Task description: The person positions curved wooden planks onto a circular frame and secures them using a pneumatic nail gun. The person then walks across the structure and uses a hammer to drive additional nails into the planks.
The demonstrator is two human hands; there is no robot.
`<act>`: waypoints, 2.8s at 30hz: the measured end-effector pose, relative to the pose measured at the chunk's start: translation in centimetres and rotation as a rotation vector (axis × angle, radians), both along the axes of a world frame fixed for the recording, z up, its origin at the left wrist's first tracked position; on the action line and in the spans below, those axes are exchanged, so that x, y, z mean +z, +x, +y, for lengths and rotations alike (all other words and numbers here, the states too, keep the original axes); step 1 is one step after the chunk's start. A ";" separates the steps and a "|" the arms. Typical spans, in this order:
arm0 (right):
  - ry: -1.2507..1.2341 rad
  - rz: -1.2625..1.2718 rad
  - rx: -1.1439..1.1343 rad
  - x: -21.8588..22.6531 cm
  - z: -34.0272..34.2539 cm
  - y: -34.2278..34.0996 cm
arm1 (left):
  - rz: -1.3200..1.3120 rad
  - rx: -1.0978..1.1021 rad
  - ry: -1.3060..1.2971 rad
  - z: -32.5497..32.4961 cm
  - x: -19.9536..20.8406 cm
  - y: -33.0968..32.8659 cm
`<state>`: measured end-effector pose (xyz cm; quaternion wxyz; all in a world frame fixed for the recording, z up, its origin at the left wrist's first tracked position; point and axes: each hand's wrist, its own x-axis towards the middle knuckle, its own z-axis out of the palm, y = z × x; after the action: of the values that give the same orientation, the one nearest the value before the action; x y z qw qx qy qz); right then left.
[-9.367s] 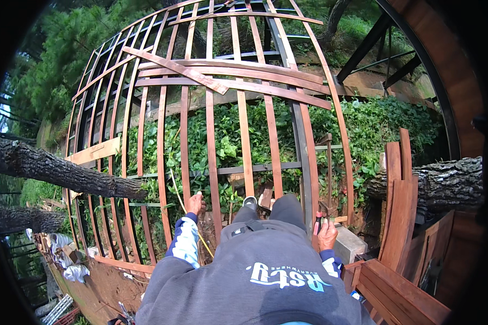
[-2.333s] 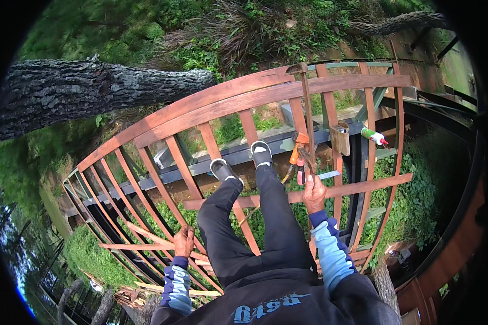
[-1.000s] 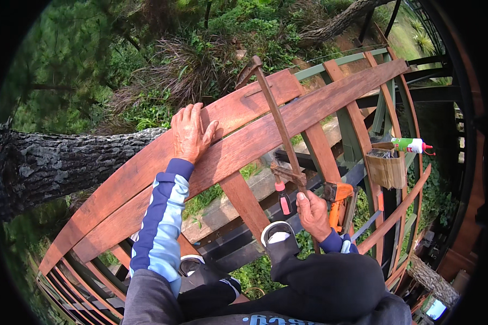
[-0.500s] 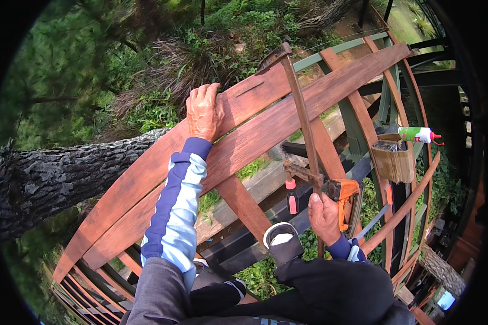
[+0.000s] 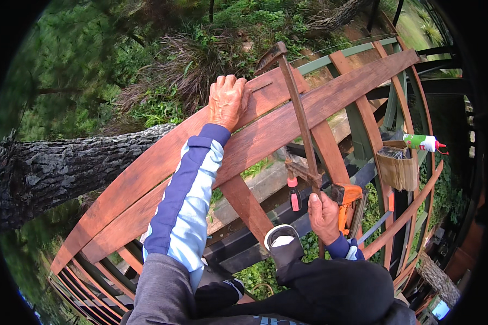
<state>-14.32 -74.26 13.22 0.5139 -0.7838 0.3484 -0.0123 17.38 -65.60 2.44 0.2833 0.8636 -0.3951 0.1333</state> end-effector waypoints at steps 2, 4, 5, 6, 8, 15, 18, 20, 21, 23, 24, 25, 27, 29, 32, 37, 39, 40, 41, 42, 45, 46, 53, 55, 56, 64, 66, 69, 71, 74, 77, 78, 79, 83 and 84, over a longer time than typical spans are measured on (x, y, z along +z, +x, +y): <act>-0.012 -0.006 -0.026 0.2 -0.2 -0.3 | 0.044 -0.047 0.068 -0.9 -0.1 0.1; 0.006 -0.002 -0.065 0.4 -0.3 -0.6 | 0.026 -0.075 0.122 -1.5 -0.3 0.2; 0.030 0.004 -0.088 0.4 -0.4 -0.8 | 0.017 -0.087 0.136 -1.8 -0.4 0.3; 0.047 0.026 -0.122 0.5 -0.5 -1.0 | 0.031 -0.112 0.127 -2.0 -0.5 0.4; 0.044 0.007 -0.136 0.6 -0.7 -1.2 | 0.056 -0.127 0.161 -2.3 -0.7 0.7; 0.106 0.023 -0.227 0.9 -1.1 -1.8 | 0.093 -0.112 0.265 -3.3 0.5 0.8; 0.119 -0.007 -0.249 1.1 -1.3 -2.1 | 0.375 -0.020 0.089 -5.0 1.6 0.3; 0.132 -0.012 -0.256 1.3 -1.5 -2.4 | 0.576 0.019 -0.183 -6.8 2.1 -0.3; 0.151 -0.010 -0.279 1.4 -1.5 -2.5 | 0.734 -0.028 -0.291 -7.8 2.2 -0.6; 0.165 0.006 -0.299 1.6 -1.6 -2.7 | 1.041 -0.112 -0.508 -9.5 2.1 -1.1; 0.185 0.005 -0.323 1.7 -1.6 -2.7 | 1.065 -0.115 -0.532 -10.1 1.9 -1.5; 0.178 -0.004 -0.318 1.7 -1.6 -2.8 | 1.013 -0.109 -0.485 -10.6 1.8 -1.7; 0.202 -0.028 -0.334 1.8 -1.6 -2.9 | 0.947 -0.101 -0.354 -11.1 1.3 -2.2; 0.214 -0.033 -0.345 1.9 -1.7 -3.0 | 0.883 -0.129 -0.314 -11.1 0.8 -2.7; 0.203 -0.017 -0.336 1.9 -1.7 -3.1 | 0.839 -0.135 -0.336 -11.1 0.2 -3.2; 0.185 -0.004 -0.300 1.7 -1.8 -3.2 | 0.889 -0.101 -0.297 -11.9 -0.1 -3.1; 0.174 0.006 -0.304 1.6 -2.0 -3.2 | 0.880 -0.110 -0.307 -12.4 -0.1 -3.1; 0.156 -0.007 -0.286 1.6 -2.0 -3.2 | 0.877 -0.114 -0.310 -12.6 -0.1 -3.1; 0.143 -0.010 -0.282 1.5 -2.1 -3.2 | 0.835 -0.121 -0.291 -12.6 -0.1 -3.2; 0.135 0.003 -0.285 1.5 -2.2 -3.3 | 0.793 -0.128 -0.271 -12.8 -0.1 -3.3; 0.127 0.020 -0.289 1.4 -2.3 -3.4 | 0.737 -0.133 -0.228 -12.7 -0.1 -3.5; 0.128 -0.005 -0.274 1.3 -2.3 -3.4 | 0.711 -0.143 -0.237 -12.6 -0.1 -3.6; 0.147 -0.011 -0.285 1.1 -2.4 -3.6 | 0.638 -0.174 -0.251 -12.2 -0.6 -3.8; 0.146 -0.019 -0.283 1.0 -2.5 -3.6 | 0.616 -0.182 -0.236 -12.2 -0.7 -3.8; 0.141 -0.025 -0.277 0.9 -2.5 -3.6 | 0.591 -0.184 -0.247 -12.2 -0.8 -3.8; 0.110 -0.021 -0.248 1.0 -2.6 -3.4 | 0.579 -0.179 -0.211 -12.1 -1.3 -3.7; 0.119 -0.010 -0.239 1.1 -2.6 -3.3 | 0.694 -0.177 -0.346 -11.4 -1.1 -4.1; 0.059 0.013 -0.175 1.2 -2.5 -2.9 | 0.748 -0.029 -0.510 -8.0 -0.4 -4.8; -0.007 -0.009 -0.099 1.1 -2.3 -2.4 | 0.750 0.142 -0.596 -4.1 0.1 -5.1; -0.046 -0.030 -0.024 0.9 -1.9 -1.5 | 0.543 0.276 -0.525 1.8 0.2 -4.1; -0.048 -0.021 0.031 0.5 -1.4 -0.6 | 0.542 0.342 -0.494 5.0 -0.4 -2.7; -0.057 -0.028 0.053 0.2 -1.2 -0.2 | 0.504 0.345 -0.495 5.5 -0.6 -2.2; -0.069 -0.024 0.069 0.0 -1.0 0.1 | 0.466 0.336 -0.487 5.8 -0.8 -1.7; -0.085 -0.037 0.116 -0.9 -0.5 0.8 | 0.660 0.351 -0.406 6.1 -1.1 -0.8; -0.079 -0.026 0.125 -1.1 -0.4 0.9 | 0.619 0.333 -0.366 6.1 -1.1 -0.8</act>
<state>-13.47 -74.68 12.10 0.4867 -0.8235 0.2914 -0.0040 16.56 -59.49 1.38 0.5127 0.8505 -0.1155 -0.0209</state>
